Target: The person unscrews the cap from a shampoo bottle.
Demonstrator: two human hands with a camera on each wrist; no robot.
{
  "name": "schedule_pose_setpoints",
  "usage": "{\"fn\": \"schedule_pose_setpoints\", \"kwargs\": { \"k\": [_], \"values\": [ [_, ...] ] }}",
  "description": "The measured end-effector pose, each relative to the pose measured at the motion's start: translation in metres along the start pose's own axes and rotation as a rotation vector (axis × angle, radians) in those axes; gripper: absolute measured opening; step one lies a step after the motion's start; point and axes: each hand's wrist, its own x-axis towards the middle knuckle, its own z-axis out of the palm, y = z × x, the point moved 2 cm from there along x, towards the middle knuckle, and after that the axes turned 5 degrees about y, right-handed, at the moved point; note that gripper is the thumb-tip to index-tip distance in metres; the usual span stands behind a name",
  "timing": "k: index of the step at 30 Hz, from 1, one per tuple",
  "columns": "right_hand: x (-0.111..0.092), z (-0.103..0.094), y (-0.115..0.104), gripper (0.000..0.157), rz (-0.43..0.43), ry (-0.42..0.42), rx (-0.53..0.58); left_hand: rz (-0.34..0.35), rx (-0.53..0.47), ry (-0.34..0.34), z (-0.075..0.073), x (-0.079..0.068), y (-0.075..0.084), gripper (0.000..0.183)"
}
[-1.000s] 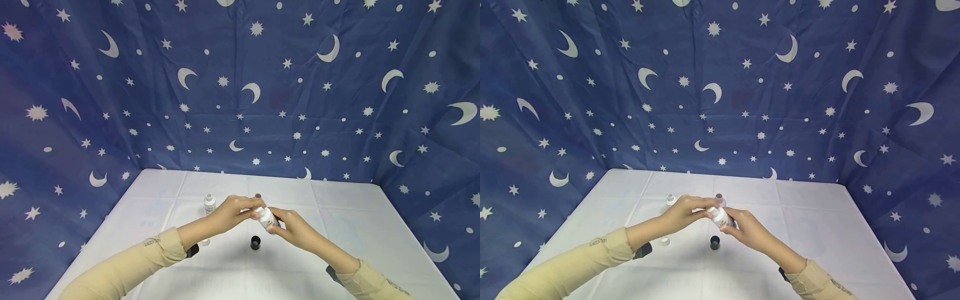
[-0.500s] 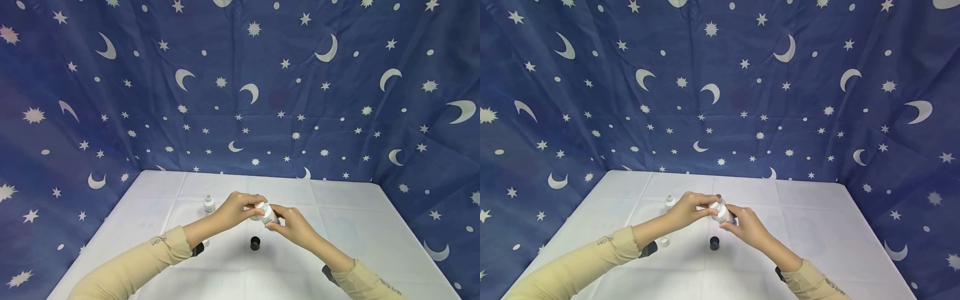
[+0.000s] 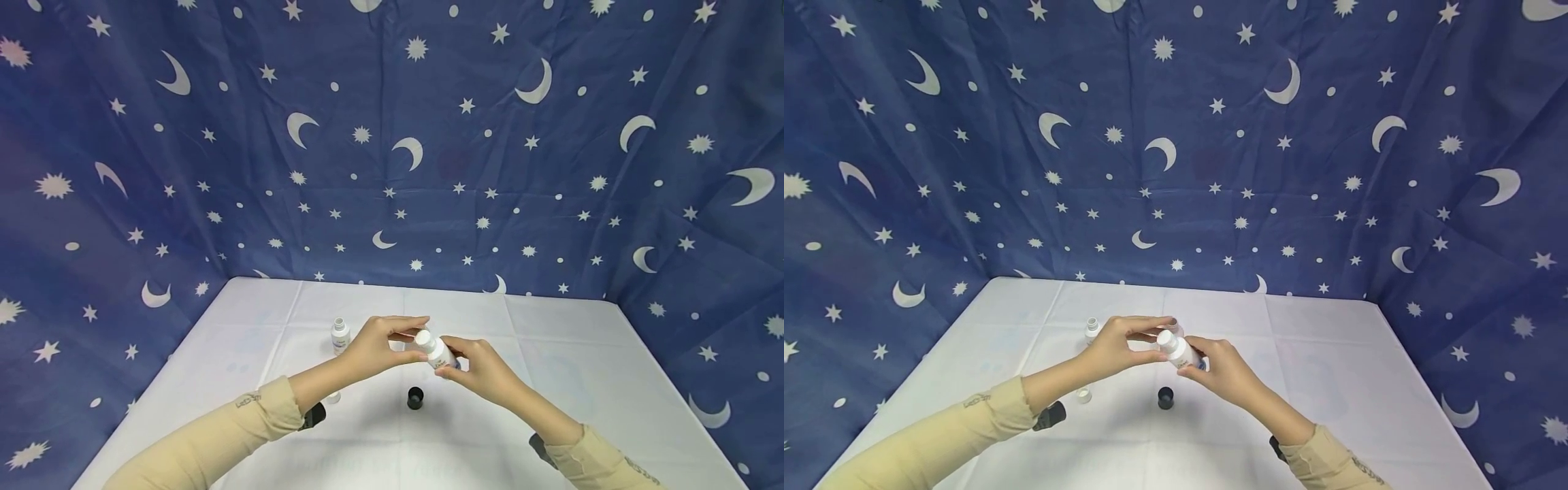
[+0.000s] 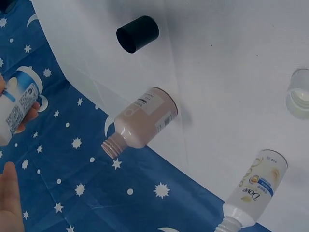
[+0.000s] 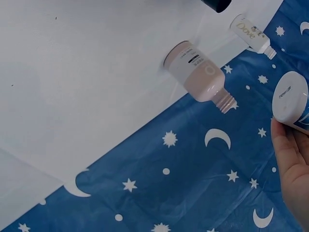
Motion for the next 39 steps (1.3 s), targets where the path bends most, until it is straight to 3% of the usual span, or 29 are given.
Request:
{"fn": "schedule_pose_setpoints", "kwargs": {
  "k": [6,13,20,28,34,39],
  "values": [
    [-0.002,0.001,0.001,0.040,-0.006,-0.007,-0.001,0.109,0.125,0.028,-0.008,-0.001,0.006,0.045],
    [-0.002,0.000,0.000,0.041,-0.026,-0.012,0.000,0.279,0.269,-0.074,-0.008,0.000,0.016,0.036],
    [0.000,-0.001,-0.001,0.039,-0.030,-0.022,-0.020,0.322,0.326,-0.076,-0.008,0.002,0.019,0.030],
    [0.002,-0.005,-0.004,0.040,-0.036,-0.017,-0.021,0.239,0.267,-0.049,-0.011,0.003,0.021,0.028],
    [-0.001,-0.001,-0.004,0.032,-0.017,-0.038,-0.014,0.050,0.202,-0.018,-0.007,0.002,0.018,0.025],
    [-0.003,0.003,-0.004,0.029,-0.013,-0.053,-0.018,-0.107,0.298,0.001,-0.003,0.003,0.018,0.021]
  ]
}}
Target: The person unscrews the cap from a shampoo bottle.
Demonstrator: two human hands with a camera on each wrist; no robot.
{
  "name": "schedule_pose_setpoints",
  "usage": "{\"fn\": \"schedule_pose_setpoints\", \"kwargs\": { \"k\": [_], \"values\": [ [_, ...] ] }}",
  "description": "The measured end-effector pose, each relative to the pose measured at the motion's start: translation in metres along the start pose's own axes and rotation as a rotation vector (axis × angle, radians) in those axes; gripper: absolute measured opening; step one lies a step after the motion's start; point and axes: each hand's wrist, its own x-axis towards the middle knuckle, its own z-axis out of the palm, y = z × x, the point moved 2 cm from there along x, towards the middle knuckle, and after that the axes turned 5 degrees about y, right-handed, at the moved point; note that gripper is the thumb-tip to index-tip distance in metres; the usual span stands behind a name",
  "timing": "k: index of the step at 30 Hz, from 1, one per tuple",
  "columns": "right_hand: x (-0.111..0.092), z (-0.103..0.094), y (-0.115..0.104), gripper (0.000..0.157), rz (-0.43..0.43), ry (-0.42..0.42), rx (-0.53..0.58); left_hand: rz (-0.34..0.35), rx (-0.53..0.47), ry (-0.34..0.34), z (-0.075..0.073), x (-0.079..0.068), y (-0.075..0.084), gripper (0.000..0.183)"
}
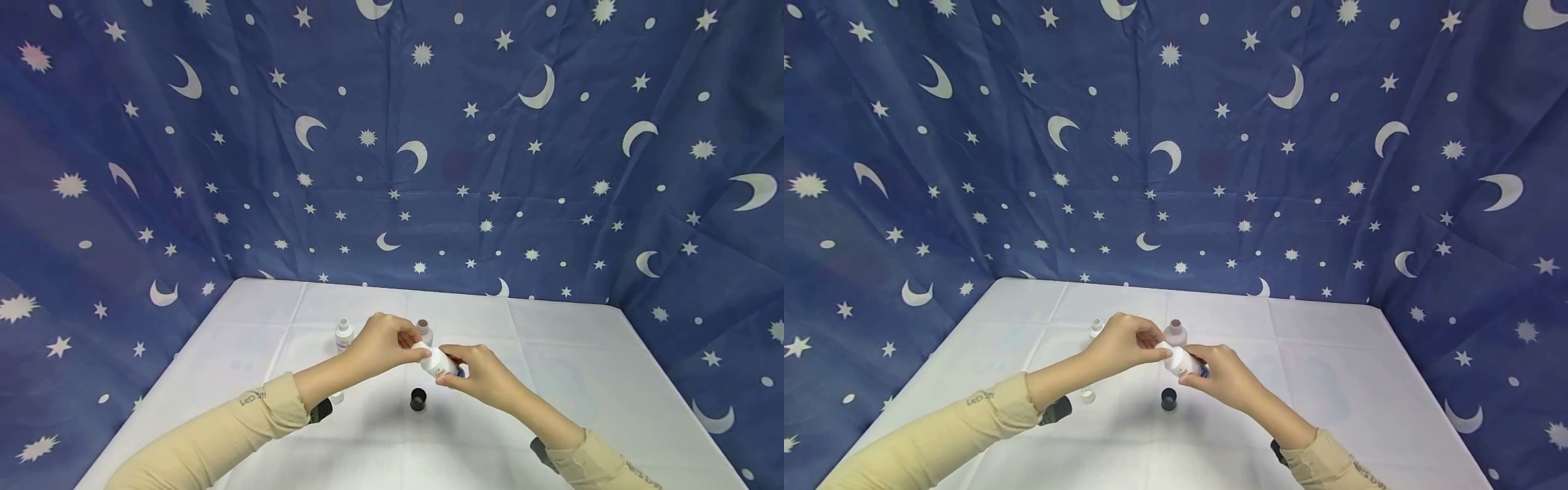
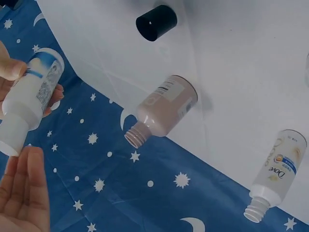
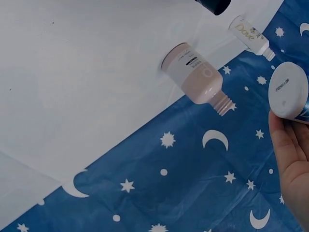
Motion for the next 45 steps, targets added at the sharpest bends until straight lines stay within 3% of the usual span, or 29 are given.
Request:
{"fn": "schedule_pose_setpoints", "kwargs": {
  "k": [7,17,20,25,30,33,38,42,45],
  "values": [
    [-0.001,0.003,-0.001,0.034,-0.022,-0.013,0.011,-0.079,0.069,0.021,0.001,0.002,0.001,0.028],
    [0.001,0.004,-0.001,0.035,-0.020,-0.024,0.049,-0.172,0.052,0.018,0.001,0.005,-0.007,0.037],
    [0.001,0.004,-0.002,0.037,-0.014,-0.021,0.060,-0.090,0.013,0.004,-0.001,0.005,-0.009,0.035],
    [0.001,0.004,-0.001,0.036,-0.006,-0.021,0.081,0.174,-0.056,-0.054,-0.005,-0.002,-0.008,0.038],
    [-0.003,0.003,0.001,0.035,0.024,-0.014,0.114,0.356,-0.001,-0.069,-0.007,-0.008,-0.004,0.032],
    [-0.006,0.004,0.002,0.032,0.048,-0.017,0.138,0.409,0.027,-0.061,-0.006,-0.008,-0.003,0.028],
    [-0.005,0.005,0.001,0.035,0.028,-0.017,0.149,0.380,0.035,-0.034,-0.005,-0.008,-0.004,0.024],
    [-0.002,0.004,-0.001,0.034,0.011,0.004,0.110,0.303,0.049,0.036,-0.003,-0.007,-0.004,0.023],
    [-0.001,0.004,-0.004,0.032,0.025,0.002,0.094,0.209,0.064,0.093,-0.002,-0.005,-0.004,0.018]
  ]
}}
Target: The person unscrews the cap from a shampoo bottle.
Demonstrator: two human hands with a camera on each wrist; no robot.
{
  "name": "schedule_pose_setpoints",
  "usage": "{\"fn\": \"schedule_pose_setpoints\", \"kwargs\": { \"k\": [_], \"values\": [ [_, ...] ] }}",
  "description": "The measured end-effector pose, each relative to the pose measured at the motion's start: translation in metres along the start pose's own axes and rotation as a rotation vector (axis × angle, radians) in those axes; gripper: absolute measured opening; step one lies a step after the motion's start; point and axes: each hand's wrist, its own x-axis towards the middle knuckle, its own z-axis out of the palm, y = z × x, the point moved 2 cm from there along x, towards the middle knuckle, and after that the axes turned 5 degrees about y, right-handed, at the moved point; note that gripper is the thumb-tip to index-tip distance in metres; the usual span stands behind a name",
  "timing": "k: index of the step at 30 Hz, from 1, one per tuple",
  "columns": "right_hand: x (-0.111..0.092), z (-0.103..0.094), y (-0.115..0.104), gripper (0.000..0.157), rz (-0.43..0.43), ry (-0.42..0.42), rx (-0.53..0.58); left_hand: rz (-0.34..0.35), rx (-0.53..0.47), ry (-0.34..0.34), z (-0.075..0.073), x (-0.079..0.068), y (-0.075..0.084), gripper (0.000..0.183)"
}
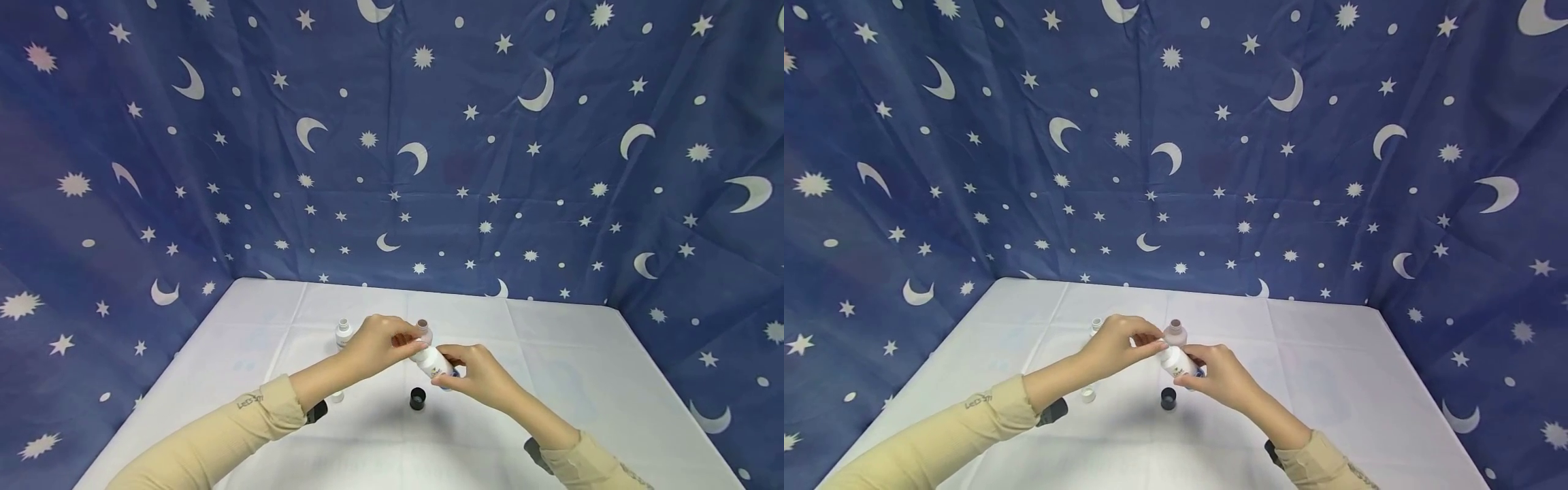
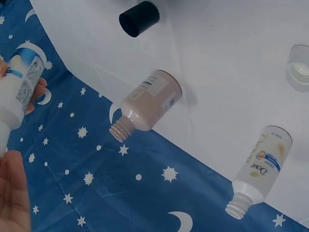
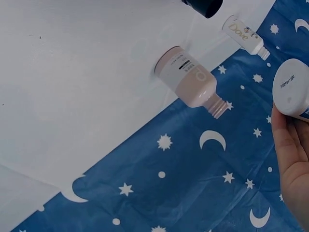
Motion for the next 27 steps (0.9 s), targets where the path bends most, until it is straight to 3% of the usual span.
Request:
{"fn": "schedule_pose_setpoints", "kwargs": {
  "k": [4,9,13,19,27],
  "values": [
    [0.000,0.001,-0.001,0.033,0.017,-0.016,-0.003,-0.101,0.035,0.021,0.002,0.002,-0.001,0.020],
    [0.001,0.002,0.001,0.035,-0.005,-0.005,-0.016,-0.176,0.062,0.020,0.002,0.005,-0.002,0.028],
    [0.003,0.001,0.002,0.037,-0.017,-0.007,-0.009,-0.213,0.020,0.029,0.001,0.005,-0.006,0.029],
    [0.004,0.001,0.006,0.033,-0.023,-0.002,-0.002,-0.112,-0.105,-0.003,-0.005,0.004,-0.011,0.030],
    [0.005,-0.002,0.011,0.031,0.005,0.017,0.040,0.098,-0.078,-0.132,-0.008,0.001,-0.010,0.037]
  ]
}}
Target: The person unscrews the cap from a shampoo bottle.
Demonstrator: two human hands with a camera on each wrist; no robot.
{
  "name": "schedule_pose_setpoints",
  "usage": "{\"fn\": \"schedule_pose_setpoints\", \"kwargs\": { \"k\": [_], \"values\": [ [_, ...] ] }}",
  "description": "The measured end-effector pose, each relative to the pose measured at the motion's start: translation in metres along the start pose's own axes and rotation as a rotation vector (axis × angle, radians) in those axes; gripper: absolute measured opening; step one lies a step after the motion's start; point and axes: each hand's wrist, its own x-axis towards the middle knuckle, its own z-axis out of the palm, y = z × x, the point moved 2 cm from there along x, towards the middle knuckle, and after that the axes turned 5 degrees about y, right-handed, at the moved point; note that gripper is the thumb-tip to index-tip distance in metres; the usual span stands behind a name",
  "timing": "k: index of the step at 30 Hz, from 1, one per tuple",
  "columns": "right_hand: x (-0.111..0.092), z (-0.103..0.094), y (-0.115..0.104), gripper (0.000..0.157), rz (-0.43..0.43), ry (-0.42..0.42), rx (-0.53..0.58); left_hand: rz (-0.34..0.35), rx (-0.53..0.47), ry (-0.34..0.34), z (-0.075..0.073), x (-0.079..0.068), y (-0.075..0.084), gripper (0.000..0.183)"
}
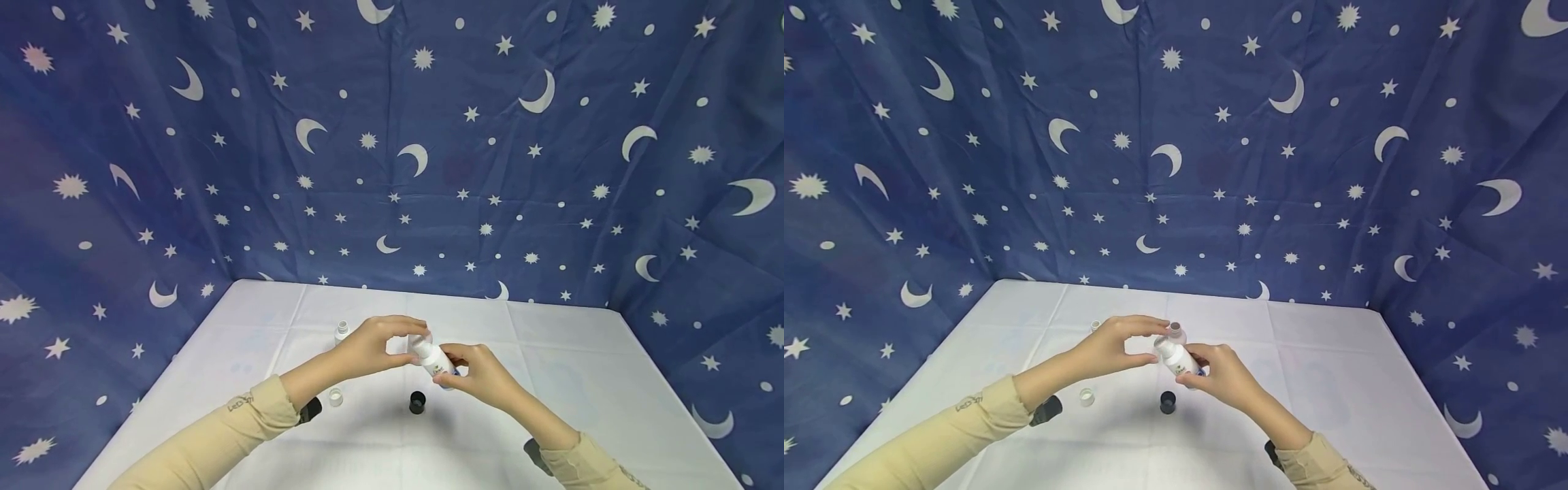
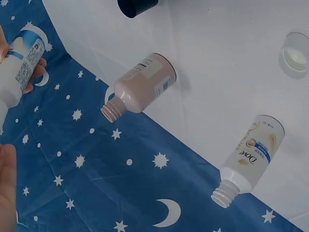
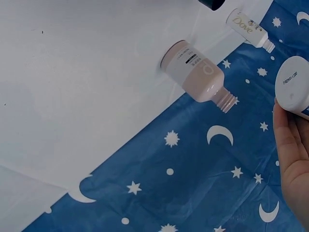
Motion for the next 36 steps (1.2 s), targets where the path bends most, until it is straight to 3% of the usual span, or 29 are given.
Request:
{"fn": "schedule_pose_setpoints", "kwargs": {
  "k": [4,7,19,26,32,36],
  "values": [
    [0.001,0.000,0.000,0.034,0.020,-0.011,0.013,0.024,0.012,-0.003,0.002,0.002,0.000,0.032],
    [0.001,0.000,0.001,0.037,0.022,-0.013,0.004,-0.004,0.023,0.018,0.003,0.004,0.001,0.028],
    [0.001,-0.003,0.000,0.038,0.024,-0.019,0.022,-0.264,0.068,0.155,0.013,0.012,-0.001,0.024],
    [0.001,-0.004,0.000,0.038,0.034,-0.023,0.018,-0.378,0.088,0.170,0.013,0.014,-0.002,0.029],
    [0.002,-0.006,0.001,0.038,0.031,-0.011,-0.002,-0.390,0.035,0.168,0.011,0.013,-0.005,0.032],
    [0.002,-0.008,0.000,0.038,0.033,-0.005,0.001,-0.300,-0.061,0.140,0.007,0.014,-0.005,0.030]
  ]
}}
